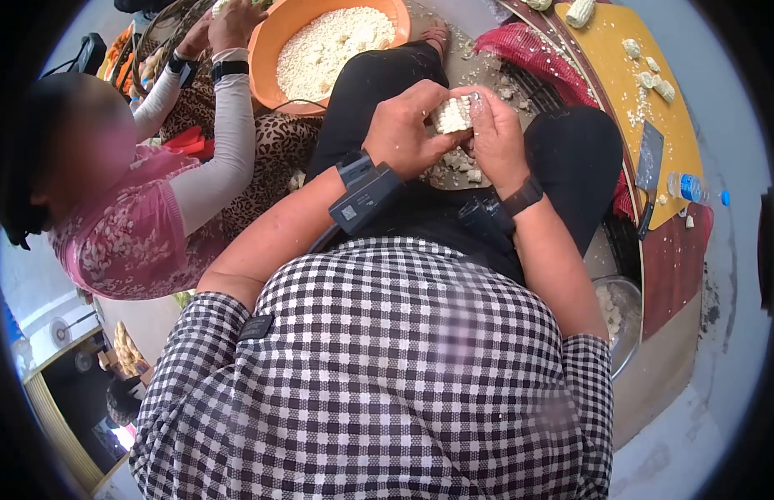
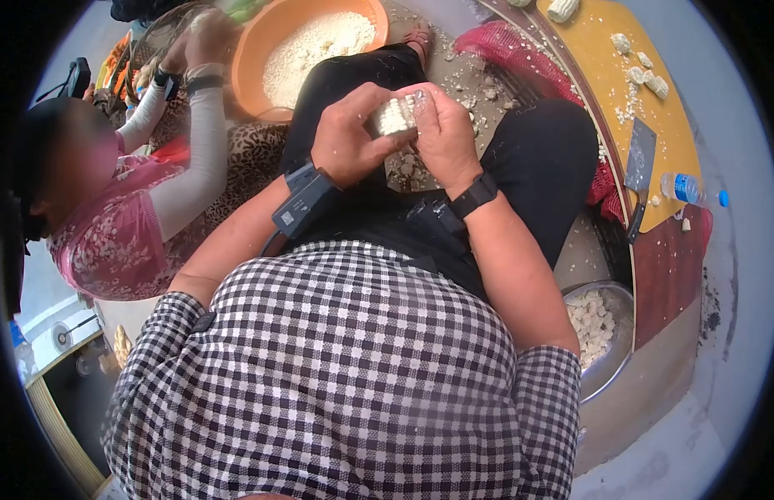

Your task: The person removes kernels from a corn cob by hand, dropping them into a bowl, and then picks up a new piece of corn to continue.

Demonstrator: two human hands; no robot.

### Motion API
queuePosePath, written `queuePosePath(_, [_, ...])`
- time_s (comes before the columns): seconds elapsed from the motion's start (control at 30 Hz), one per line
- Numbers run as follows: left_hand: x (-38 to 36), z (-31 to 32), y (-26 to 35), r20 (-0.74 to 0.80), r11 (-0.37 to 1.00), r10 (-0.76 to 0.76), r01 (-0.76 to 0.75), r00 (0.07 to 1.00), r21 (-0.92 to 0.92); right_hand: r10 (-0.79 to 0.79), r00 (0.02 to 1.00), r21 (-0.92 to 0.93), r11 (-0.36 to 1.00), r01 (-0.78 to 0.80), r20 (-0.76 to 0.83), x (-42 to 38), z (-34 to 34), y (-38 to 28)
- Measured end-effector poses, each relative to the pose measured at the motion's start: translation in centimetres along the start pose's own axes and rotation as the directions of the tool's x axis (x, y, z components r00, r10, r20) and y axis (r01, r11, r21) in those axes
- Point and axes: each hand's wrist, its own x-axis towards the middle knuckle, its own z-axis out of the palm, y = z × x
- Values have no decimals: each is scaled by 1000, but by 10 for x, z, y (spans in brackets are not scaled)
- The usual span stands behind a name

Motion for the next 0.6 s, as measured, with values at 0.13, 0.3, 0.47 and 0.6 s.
queuePosePath(0.13, [2, 2, -4, -32, 1000, 16, -16, 999, -15, 116, 993, 134, 984, -119, 33, 0, 0, -7])
queuePosePath(0.3, [4, 2, -3, -29, 1000, 12, -12, 1000, -5, 175, 983, 232, 956, -182, 48, 2, -1, -9])
queuePosePath(0.47, [3, 4, -3, -31, 999, -2, 1, 1000, -39, 75, 997, 157, 985, -73, -6, 5, 3, 3])
queuePosePath(0.6, [1, 2, 0, -11, 992, -70, 68, 997, -105, 223, 974, 346, 913, -218, 25, 5, 0, -3])
